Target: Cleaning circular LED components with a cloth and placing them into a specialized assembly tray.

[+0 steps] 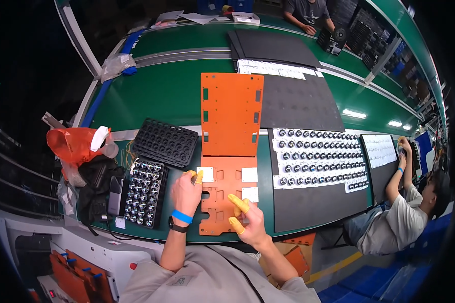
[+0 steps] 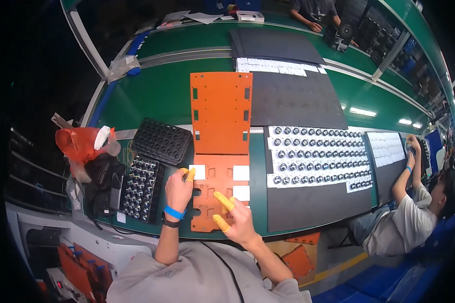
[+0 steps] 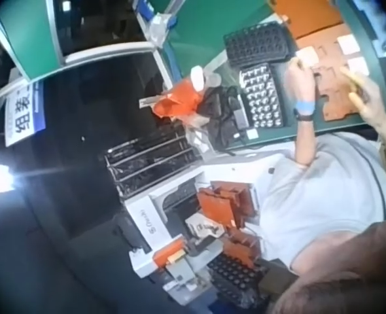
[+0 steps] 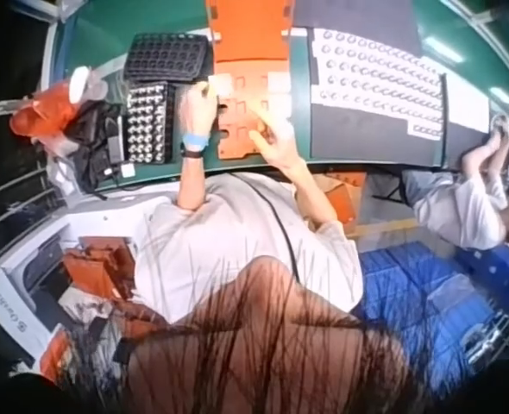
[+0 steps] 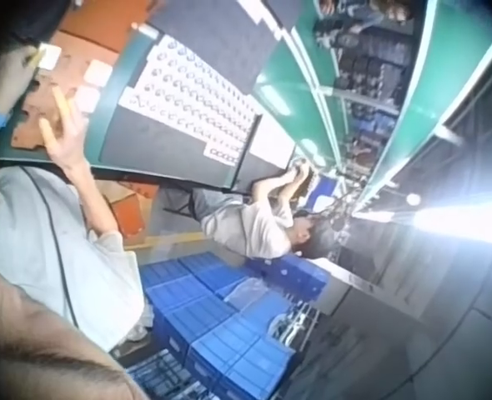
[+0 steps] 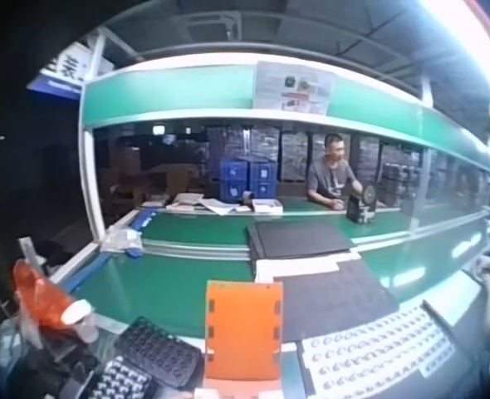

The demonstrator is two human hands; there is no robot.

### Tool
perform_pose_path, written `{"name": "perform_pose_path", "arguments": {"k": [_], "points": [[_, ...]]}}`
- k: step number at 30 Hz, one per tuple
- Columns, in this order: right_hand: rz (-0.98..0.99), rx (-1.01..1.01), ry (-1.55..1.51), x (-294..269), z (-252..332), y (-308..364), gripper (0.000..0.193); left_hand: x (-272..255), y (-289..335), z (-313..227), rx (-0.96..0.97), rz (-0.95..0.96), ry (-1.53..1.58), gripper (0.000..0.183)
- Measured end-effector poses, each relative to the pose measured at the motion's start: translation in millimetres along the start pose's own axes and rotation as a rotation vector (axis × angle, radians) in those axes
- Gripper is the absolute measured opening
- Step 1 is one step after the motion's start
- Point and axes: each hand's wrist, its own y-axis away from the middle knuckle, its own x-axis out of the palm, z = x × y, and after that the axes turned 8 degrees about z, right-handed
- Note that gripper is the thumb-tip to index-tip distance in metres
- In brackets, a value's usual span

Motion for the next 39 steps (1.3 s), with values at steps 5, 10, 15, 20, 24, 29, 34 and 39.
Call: {"name": "perform_pose_path", "arguments": {"k": [5,10,15,20,24,29,34,39], "points": [[0.032,0.003,0.018,-0.7,0.4,0.2,0.056,13.2,-5.5,-1.0,0.019,0.088,0.001,0.028],[0.107,-0.052,-0.006,6.9,14.8,-10.3,0.056,15.6,-4.7,5.0,0.025,0.036,0.022,0.031],[0.126,-0.188,0.081,8.3,25.2,-36.8,0.055,2.7,18.4,16.0,0.221,-0.1,0.175,0.029],[0.136,-0.186,0.09,28.8,42.7,-90.6,0.027,-25.3,75.5,17.8,0.113,0.103,0.557,0.015],[0.389,-0.07,0.309,74.0,46.3,-132.9,0.02,-29.4,103.6,63.1,0.154,0.726,1.277,0.054],[0.462,-0.169,0.578,124.0,28.7,-162.3,0.031,-24.5,128.3,89.5,-0.063,0.992,1.938,0.058],[0.426,-0.163,0.664,142.6,31.7,-166.1,0.041,-39.7,127.1,95.2,0.021,1.013,1.976,0.058],[0.411,-0.175,0.705,149.2,32.8,-173.8,0.041,-46.9,123.2,98.4,-0.138,0.807,1.828,0.065]]}}
